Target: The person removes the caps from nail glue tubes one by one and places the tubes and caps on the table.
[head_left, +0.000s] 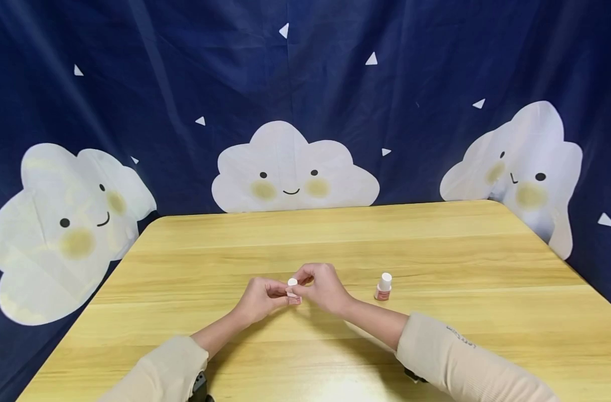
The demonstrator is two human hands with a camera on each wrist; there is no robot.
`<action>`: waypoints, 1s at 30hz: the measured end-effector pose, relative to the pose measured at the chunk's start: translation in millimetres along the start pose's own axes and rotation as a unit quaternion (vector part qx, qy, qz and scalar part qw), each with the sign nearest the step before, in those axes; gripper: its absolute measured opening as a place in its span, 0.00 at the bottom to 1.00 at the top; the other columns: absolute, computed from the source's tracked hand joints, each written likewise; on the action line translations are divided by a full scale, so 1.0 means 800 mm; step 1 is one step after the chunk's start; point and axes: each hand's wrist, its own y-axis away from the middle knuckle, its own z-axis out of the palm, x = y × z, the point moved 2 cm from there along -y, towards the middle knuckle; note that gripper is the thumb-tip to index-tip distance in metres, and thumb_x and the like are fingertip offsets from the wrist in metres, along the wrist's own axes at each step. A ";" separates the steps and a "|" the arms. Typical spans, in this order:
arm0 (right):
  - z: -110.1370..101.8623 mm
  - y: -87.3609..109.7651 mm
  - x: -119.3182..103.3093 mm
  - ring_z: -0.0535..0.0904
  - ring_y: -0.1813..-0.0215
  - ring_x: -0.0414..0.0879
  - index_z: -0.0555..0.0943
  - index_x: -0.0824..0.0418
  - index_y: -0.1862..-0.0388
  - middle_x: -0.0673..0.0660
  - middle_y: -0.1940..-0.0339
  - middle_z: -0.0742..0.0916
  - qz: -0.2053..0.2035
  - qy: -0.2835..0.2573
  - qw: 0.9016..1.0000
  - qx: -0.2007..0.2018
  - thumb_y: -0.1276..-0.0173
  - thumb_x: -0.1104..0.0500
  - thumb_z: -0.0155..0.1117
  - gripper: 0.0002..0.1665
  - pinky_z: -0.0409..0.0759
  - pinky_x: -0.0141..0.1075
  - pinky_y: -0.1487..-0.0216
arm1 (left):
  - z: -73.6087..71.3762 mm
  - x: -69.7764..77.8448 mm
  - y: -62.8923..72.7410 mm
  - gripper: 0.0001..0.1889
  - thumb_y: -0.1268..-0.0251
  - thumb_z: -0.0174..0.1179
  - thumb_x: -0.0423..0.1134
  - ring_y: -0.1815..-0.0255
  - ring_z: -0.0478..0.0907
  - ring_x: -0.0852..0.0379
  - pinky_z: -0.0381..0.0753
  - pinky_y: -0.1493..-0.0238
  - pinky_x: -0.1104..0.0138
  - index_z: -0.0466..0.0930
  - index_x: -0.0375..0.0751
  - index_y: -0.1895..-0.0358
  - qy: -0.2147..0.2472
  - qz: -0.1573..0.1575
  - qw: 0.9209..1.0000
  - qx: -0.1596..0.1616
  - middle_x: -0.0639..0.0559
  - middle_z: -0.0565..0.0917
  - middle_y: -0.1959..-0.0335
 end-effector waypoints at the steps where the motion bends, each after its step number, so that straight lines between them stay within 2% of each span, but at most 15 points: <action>1: 0.000 0.000 0.000 0.80 0.71 0.38 0.84 0.66 0.74 0.57 0.75 0.87 0.002 -0.001 1.000 -0.001 0.47 0.67 0.71 0.03 0.81 0.24 0.67 | 0.000 0.001 0.000 0.10 0.48 0.68 0.35 0.70 0.85 0.61 0.84 0.68 0.74 0.86 0.33 0.64 0.000 -0.005 1.000 -0.003 0.41 0.87 0.68; 6: -0.001 0.002 0.000 0.80 0.72 0.40 0.83 0.65 0.75 0.57 0.76 0.87 0.006 -0.004 1.000 0.002 0.47 0.67 0.71 0.04 0.78 0.22 0.68 | 0.001 0.001 -0.001 0.11 0.46 0.67 0.35 0.68 0.86 0.58 0.84 0.66 0.73 0.85 0.32 0.62 0.007 -0.015 1.000 -0.020 0.39 0.87 0.67; 13: -0.001 0.001 0.001 0.79 0.73 0.36 0.83 0.65 0.75 0.57 0.76 0.87 0.001 0.004 1.000 0.000 0.48 0.66 0.72 0.05 0.79 0.22 0.69 | -0.001 -0.001 -0.002 0.11 0.45 0.65 0.32 0.65 0.86 0.54 0.85 0.65 0.71 0.84 0.28 0.61 0.018 0.001 0.999 -0.038 0.36 0.86 0.66; 20: -0.002 0.001 -0.003 0.79 0.73 0.38 0.83 0.66 0.76 0.57 0.76 0.86 -0.004 0.006 1.000 -0.005 0.47 0.66 0.71 0.05 0.78 0.21 0.71 | -0.002 0.000 -0.002 0.11 0.44 0.63 0.30 0.63 0.85 0.47 0.85 0.62 0.70 0.82 0.24 0.61 0.035 0.020 0.998 -0.044 0.33 0.85 0.65; 26: -0.002 0.001 -0.005 0.79 0.74 0.39 0.83 0.67 0.75 0.58 0.77 0.86 -0.001 0.013 1.000 -0.005 0.47 0.67 0.71 0.05 0.78 0.20 0.71 | -0.002 0.000 -0.001 0.10 0.44 0.62 0.28 0.62 0.85 0.44 0.85 0.61 0.67 0.82 0.23 0.60 0.046 0.025 0.997 -0.048 0.32 0.84 0.65; 30: -0.003 0.001 -0.006 0.79 0.73 0.40 0.83 0.67 0.74 0.58 0.76 0.86 -0.001 0.018 1.000 -0.009 0.47 0.67 0.71 0.04 0.77 0.20 0.70 | -0.002 0.001 -0.002 0.10 0.44 0.63 0.28 0.63 0.85 0.45 0.85 0.62 0.68 0.82 0.23 0.61 0.038 0.027 0.998 -0.044 0.33 0.85 0.66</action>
